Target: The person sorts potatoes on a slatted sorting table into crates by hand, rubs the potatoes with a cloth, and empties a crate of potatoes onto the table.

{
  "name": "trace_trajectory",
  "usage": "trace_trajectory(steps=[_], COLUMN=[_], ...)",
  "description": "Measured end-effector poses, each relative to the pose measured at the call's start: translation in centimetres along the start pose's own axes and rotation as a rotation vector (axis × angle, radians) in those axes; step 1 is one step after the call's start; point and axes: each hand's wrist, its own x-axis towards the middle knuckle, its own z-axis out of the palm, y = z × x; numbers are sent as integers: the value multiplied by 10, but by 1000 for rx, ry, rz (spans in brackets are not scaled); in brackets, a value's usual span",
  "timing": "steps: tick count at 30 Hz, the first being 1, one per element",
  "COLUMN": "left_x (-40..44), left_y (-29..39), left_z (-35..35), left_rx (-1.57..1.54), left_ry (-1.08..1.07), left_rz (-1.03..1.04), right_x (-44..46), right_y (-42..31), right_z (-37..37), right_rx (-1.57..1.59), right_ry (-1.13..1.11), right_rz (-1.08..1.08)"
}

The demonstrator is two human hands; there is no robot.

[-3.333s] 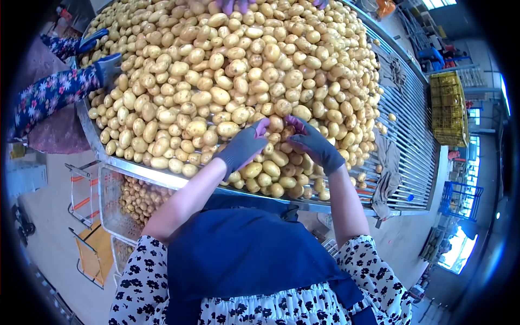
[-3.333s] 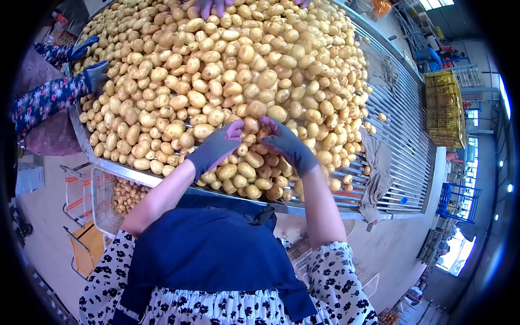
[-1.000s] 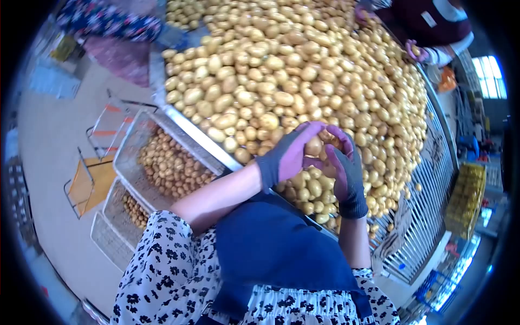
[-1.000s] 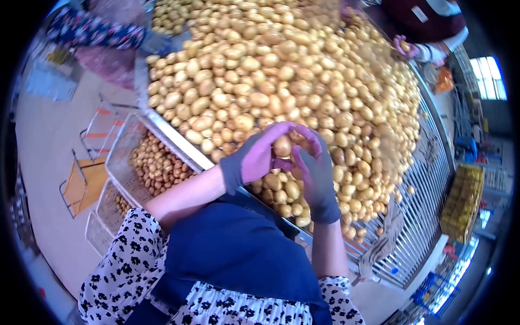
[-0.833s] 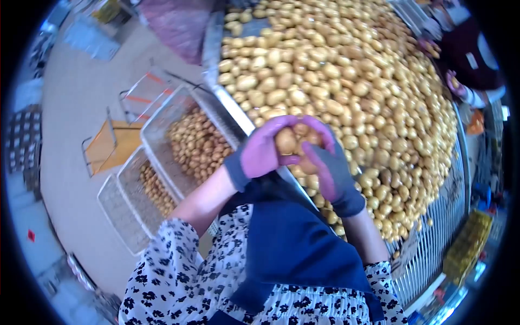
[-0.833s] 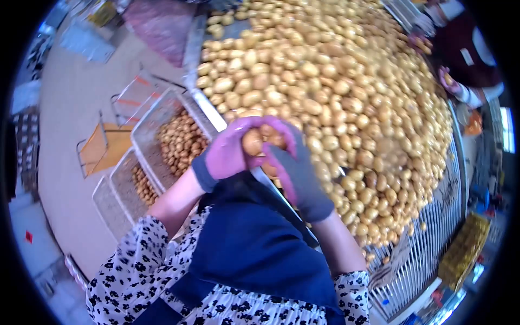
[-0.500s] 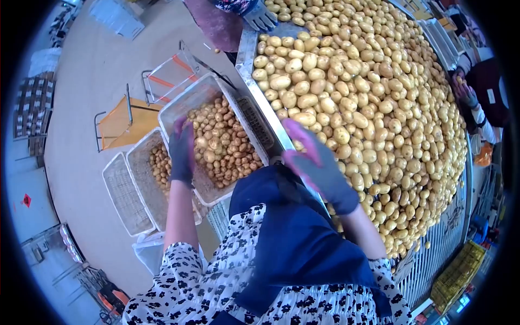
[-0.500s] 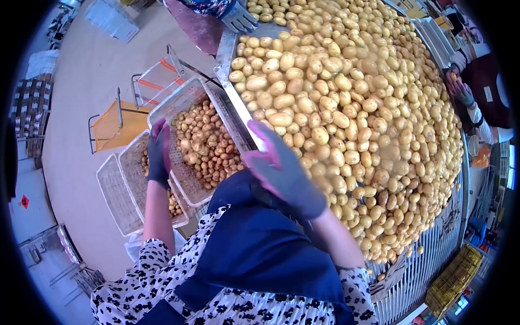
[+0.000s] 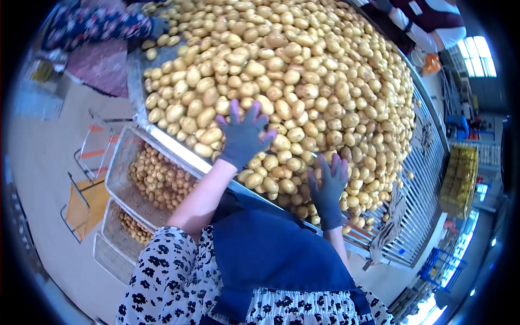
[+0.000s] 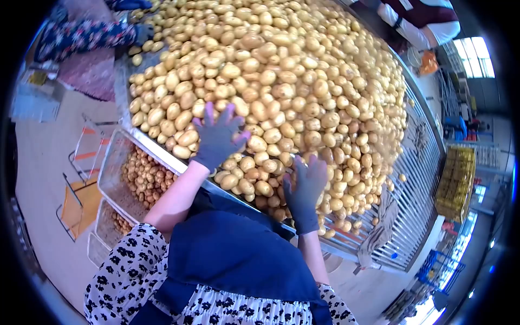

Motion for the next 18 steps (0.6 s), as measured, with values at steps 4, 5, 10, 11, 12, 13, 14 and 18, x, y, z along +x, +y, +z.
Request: trace_trajectory(steps=[4,5,10,11,12,13,14,18], left_x=[42,56,125,136,149,158,158,138], left_y=[-49,-56,-96,-111,-131,-143,-130,-71], left_z=[20,12,-31,-27,-29,-31,-47,-60], left_rx=[-55,135,322,266,319,371,378,290], left_ry=[109,73,-268,-187,-237,-287,-284,-108], left_rz=[19,54,9,-39,-79,-120,-118,-193], right_x=[-21,-18,-5,-2,1,3,4,24], right_y=[14,15,16,16,16,15,13,-27], right_z=[10,10,4,4,5,10,17,46], right_rx=[-6,-3,140,134,129,136,128,104], right_ry=[-58,-105,-53,-61,-67,-64,-69,-163], right_rz=[176,197,203,205,207,206,197,216])
